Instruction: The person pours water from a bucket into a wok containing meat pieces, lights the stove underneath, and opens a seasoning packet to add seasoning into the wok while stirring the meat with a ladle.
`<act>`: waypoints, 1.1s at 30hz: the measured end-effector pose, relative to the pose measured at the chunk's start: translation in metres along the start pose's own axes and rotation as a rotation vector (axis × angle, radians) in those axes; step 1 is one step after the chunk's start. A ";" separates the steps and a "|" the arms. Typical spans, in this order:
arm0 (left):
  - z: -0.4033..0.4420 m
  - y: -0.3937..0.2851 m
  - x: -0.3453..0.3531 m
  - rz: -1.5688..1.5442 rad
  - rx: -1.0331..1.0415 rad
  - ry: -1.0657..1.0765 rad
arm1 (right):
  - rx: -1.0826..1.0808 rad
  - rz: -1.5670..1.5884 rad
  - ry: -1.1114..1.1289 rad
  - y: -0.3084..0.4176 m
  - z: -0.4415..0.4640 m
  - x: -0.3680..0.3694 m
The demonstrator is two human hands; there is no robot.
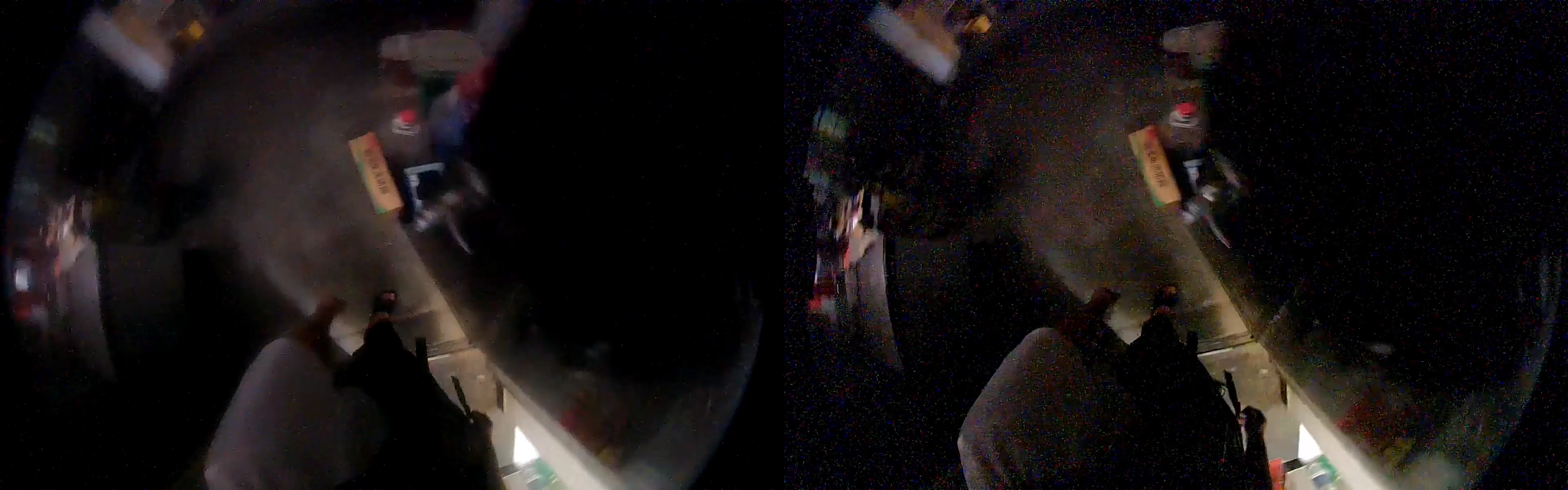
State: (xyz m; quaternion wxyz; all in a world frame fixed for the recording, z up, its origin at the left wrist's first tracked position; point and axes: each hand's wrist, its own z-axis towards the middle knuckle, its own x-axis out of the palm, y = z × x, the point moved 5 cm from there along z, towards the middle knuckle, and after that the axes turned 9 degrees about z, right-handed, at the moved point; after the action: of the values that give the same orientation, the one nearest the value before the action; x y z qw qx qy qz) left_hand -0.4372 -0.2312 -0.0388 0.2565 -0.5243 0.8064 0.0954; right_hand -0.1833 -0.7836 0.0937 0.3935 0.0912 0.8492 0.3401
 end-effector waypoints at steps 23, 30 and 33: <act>-0.271 -0.621 0.378 0.770 0.959 0.461 | 0.950 2.022 -1.494 -0.252 -0.497 0.051; -0.281 -0.689 0.503 1.678 1.623 0.128 | 1.218 1.183 -1.141 -0.324 -0.538 0.022; -0.311 -0.712 0.544 1.714 1.550 0.245 | 1.493 1.142 -1.328 -0.346 -0.587 0.015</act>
State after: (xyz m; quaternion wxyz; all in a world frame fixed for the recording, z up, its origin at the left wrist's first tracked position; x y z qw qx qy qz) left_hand -0.0713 -1.1032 0.0283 0.2804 0.4851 0.7585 -0.3328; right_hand -0.5826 -1.3345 0.1292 0.3996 0.8343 0.2991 -0.2341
